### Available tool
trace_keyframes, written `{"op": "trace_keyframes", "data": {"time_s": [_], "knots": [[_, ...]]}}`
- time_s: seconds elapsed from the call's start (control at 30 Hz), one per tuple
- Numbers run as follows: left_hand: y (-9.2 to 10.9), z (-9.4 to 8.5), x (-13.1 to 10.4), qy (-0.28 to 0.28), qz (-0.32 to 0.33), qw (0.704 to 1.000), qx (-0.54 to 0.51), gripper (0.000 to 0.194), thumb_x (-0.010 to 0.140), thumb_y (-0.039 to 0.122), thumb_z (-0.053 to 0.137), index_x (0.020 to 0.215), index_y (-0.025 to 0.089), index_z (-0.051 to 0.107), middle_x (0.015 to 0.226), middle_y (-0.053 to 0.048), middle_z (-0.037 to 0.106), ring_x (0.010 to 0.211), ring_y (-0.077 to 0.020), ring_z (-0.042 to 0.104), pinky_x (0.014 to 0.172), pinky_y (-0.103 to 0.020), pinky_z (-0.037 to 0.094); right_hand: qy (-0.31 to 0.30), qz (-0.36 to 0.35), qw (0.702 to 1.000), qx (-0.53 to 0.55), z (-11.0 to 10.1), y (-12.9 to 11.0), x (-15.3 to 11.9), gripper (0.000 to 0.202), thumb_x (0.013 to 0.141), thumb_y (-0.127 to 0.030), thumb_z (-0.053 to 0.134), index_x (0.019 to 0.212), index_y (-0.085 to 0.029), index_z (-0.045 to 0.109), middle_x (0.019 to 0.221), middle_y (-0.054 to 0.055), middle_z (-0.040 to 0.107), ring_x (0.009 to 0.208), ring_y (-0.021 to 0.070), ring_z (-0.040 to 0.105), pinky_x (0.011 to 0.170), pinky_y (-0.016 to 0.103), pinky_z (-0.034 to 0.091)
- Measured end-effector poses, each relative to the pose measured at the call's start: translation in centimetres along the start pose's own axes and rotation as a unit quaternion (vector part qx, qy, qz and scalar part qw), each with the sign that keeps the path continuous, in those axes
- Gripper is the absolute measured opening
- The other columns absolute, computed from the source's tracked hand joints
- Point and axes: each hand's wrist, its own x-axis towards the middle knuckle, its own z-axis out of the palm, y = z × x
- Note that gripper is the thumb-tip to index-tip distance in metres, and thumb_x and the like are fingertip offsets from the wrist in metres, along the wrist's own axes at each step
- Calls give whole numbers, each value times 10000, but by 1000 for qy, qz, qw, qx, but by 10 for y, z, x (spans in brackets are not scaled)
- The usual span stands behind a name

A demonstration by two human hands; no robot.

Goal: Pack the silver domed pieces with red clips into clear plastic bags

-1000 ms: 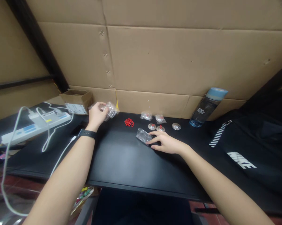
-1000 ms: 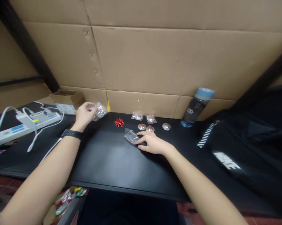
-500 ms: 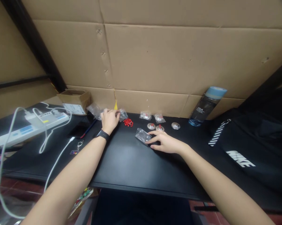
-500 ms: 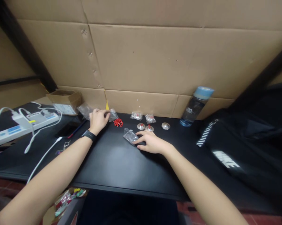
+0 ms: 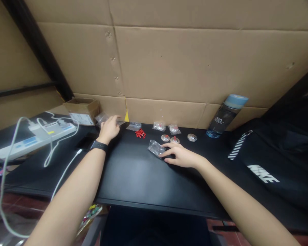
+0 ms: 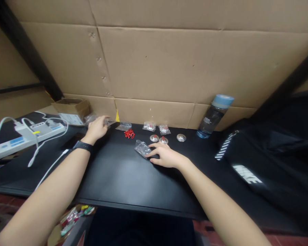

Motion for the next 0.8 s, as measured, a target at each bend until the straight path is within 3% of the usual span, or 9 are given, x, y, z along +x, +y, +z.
{"op": "trace_keyframes", "data": {"time_s": [0.2, 0.33, 0.4, 0.43, 0.5, 0.6, 0.7, 0.8], "knots": [[10, 3, -1, 23, 73, 997, -31, 450, 844, 131, 544, 1281, 219, 607, 1332, -119, 626, 1288, -326, 557, 1075, -475, 444, 2, 2, 1000, -7, -1, -2, -1, 328, 939, -327, 657, 1255, -353, 740, 1530, 84, 525, 1441, 325, 446, 1195, 554, 312], [45, -7, -7, 68, 131, 983, -110, 454, 830, 122, 551, 1271, 200, 627, 1280, -122, 614, 1212, -303, 593, 1065, -453, 465, 6, -4, 1000, -16, 0, -2, -1, 327, 943, -321, 654, 1257, -353, 739, 1531, 95, 521, 1441, 331, 444, 1185, 570, 319], [71, -16, -15, 59, 153, 967, -193, 387, 872, 152, 547, 1244, 197, 645, 1218, -103, 651, 1131, -267, 634, 1029, -415, 490, 10, -9, 1000, -23, 0, -3, -1, 332, 942, -314, 655, 1260, -355, 736, 1540, 99, 512, 1446, 341, 434, 1180, 593, 313], [84, -21, -20, 26, 164, 956, -240, 341, 913, 195, 546, 1237, 209, 653, 1188, -85, 679, 1097, -250, 652, 1001, -393, 505, 13, -15, 999, -26, 1, -3, -1, 331, 941, -306, 655, 1257, -358, 738, 1539, 94, 517, 1443, 344, 434, 1179, 604, 308], [106, -28, -29, -94, 192, 920, -329, 309, 1003, 320, 509, 1260, 239, 661, 1175, -58, 724, 1080, -232, 676, 946, -353, 527, 20, -30, 999, -31, 1, -2, 0, 320, 939, -285, 655, 1234, -366, 749, 1518, 71, 549, 1427, 346, 449, 1175, 614, 306], [125, -31, -39, -245, 225, 870, -364, 422, 1071, 445, 396, 1128, 235, 758, 1057, -39, 785, 1031, -220, 710, 955, -333, 513, 31, -45, 998, -37, 1, -1, 0, 307, 930, -256, 659, 1196, -362, 769, 1492, 44, 585, 1399, 346, 473, 1164, 603, 331], [127, -24, -42, -343, 229, 833, -369, 588, 1086, 494, 325, 910, 213, 811, 891, -45, 805, 945, -213, 736, 949, -325, 509, 30, -46, 998, -41, 1, 2, 0, 311, 930, -240, 652, 1193, -357, 771, 1488, 47, 589, 1377, 344, 496, 1144, 608, 354], [125, -18, -42, -389, 242, 814, -357, 540, 1081, 471, 364, 923, 217, 814, 809, -35, 798, 903, -203, 742, 929, -308, 512, 38, -41, 998, -40, 0, 4, 0, 303, 928, -231, 653, 1177, -354, 776, 1474, 68, 597, 1374, 337, 508, 1148, 634, 333]]}}
